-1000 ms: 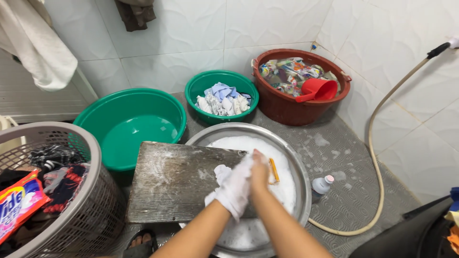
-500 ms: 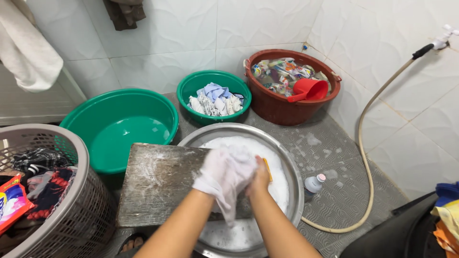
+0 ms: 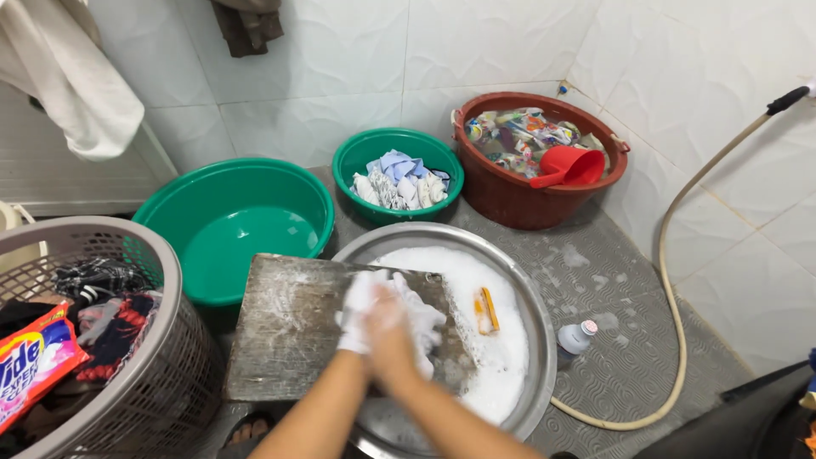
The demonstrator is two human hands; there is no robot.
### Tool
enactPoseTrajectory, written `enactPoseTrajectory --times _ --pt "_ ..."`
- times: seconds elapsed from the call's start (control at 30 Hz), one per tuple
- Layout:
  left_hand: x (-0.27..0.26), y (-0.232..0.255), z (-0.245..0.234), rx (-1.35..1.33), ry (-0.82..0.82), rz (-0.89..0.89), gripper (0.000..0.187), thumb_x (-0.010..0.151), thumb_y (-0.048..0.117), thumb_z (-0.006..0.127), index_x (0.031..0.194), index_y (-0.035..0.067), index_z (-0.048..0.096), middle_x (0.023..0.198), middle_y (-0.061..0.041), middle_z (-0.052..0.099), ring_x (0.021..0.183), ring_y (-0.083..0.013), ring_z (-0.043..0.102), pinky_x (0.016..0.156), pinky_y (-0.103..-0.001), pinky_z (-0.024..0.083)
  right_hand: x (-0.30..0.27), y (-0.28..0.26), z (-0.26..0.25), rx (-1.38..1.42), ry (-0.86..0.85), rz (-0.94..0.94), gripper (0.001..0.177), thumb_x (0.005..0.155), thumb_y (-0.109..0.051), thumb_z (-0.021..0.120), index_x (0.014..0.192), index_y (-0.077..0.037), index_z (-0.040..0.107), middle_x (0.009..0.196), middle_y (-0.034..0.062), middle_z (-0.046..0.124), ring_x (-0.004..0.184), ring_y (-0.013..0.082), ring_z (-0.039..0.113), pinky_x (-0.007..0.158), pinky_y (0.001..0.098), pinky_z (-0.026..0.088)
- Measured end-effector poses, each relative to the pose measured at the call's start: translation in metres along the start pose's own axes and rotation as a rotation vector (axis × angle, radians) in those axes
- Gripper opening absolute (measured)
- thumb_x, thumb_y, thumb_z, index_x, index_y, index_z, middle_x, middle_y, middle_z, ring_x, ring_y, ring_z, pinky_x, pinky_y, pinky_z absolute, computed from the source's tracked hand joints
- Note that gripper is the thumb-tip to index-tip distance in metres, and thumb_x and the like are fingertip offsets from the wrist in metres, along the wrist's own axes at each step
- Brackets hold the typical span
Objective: The person washes clothes by scrubbing garments on a wooden board with a brush and lathering them by hand over a basin of soapy water.
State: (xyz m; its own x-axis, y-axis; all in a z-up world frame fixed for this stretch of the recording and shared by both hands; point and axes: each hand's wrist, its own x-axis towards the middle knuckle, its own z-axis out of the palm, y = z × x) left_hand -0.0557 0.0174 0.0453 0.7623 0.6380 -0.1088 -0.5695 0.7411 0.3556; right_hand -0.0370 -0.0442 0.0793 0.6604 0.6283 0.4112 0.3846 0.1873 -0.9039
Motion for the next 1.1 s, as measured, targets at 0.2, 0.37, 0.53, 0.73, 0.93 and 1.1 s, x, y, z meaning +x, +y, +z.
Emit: enactPoseTrajectory --times 0.2,0.37,0.53,0.73,0.93,1.1 --pt "0.004 -0.012 -0.013 0.165 0.112 -0.128 0.025 0.098 0.021 0.051 0.097 0.004 0.069 0.080 -0.013 0.068 0.065 -0.0275 0.062 0.060 -0.043 0.053 0.013 0.010 -0.019 -0.267 -0.054 0.025 0.057 0.079 -0.036 0.081 0.123 -0.003 0.068 0.114 0.0202 0.069 0.102 0.0303 0.066 0.088 0.0408 0.053" --pt "0.019 -0.004 0.000 0.458 0.268 -0.331 0.026 0.100 0.022 0.050 0.097 0.005 0.068 0.078 -0.014 0.067 0.063 -0.0305 0.062 0.058 -0.045 0.053 0.026 0.043 -0.063 0.301 -0.258 0.738 0.055 0.091 -0.047 0.071 0.127 -0.007 0.061 0.107 0.0138 0.069 0.092 0.0208 0.064 0.075 0.0352 0.056" --pt "0.064 0.017 -0.032 0.833 0.410 -0.505 0.024 0.099 0.022 0.051 0.092 0.002 0.063 0.074 -0.018 0.063 0.059 -0.0343 0.059 0.055 -0.051 0.051 0.011 0.032 -0.068 0.245 -0.411 0.917 0.050 0.089 -0.044 0.068 0.129 -0.019 0.053 0.106 0.0018 0.068 0.091 0.0195 0.065 0.074 0.0376 0.055" --pt "0.089 0.047 -0.021 0.753 0.246 -0.444 0.026 0.104 0.031 0.053 0.100 0.010 0.066 0.084 -0.008 0.067 0.073 -0.0248 0.064 0.063 -0.045 0.053 0.026 0.057 -0.073 0.124 -0.428 0.581 0.042 0.091 -0.032 0.065 0.123 -0.006 0.066 0.103 0.0090 0.071 0.091 0.0219 0.063 0.078 0.0375 0.052" --pt "0.048 0.086 -0.081 0.700 -0.018 -0.685 0.027 0.108 0.040 0.054 0.108 0.017 0.069 0.093 0.002 0.072 0.086 -0.0152 0.068 0.071 -0.040 0.055 0.087 0.041 -0.107 -0.111 -0.321 0.347 0.040 0.089 -0.025 0.061 0.122 -0.003 0.067 0.107 0.0145 0.073 0.092 0.0235 0.068 0.082 0.0378 0.054" --pt "-0.019 0.079 -0.134 1.563 0.184 -1.083 0.025 0.103 0.030 0.055 0.101 0.013 0.073 0.094 -0.006 0.075 0.083 -0.0227 0.072 0.073 -0.046 0.057 0.072 0.075 -0.098 -0.422 -0.494 0.502 0.037 0.082 -0.013 0.061 0.119 -0.011 0.067 0.096 0.0136 0.073 0.085 0.0230 0.069 0.073 0.0384 0.057"
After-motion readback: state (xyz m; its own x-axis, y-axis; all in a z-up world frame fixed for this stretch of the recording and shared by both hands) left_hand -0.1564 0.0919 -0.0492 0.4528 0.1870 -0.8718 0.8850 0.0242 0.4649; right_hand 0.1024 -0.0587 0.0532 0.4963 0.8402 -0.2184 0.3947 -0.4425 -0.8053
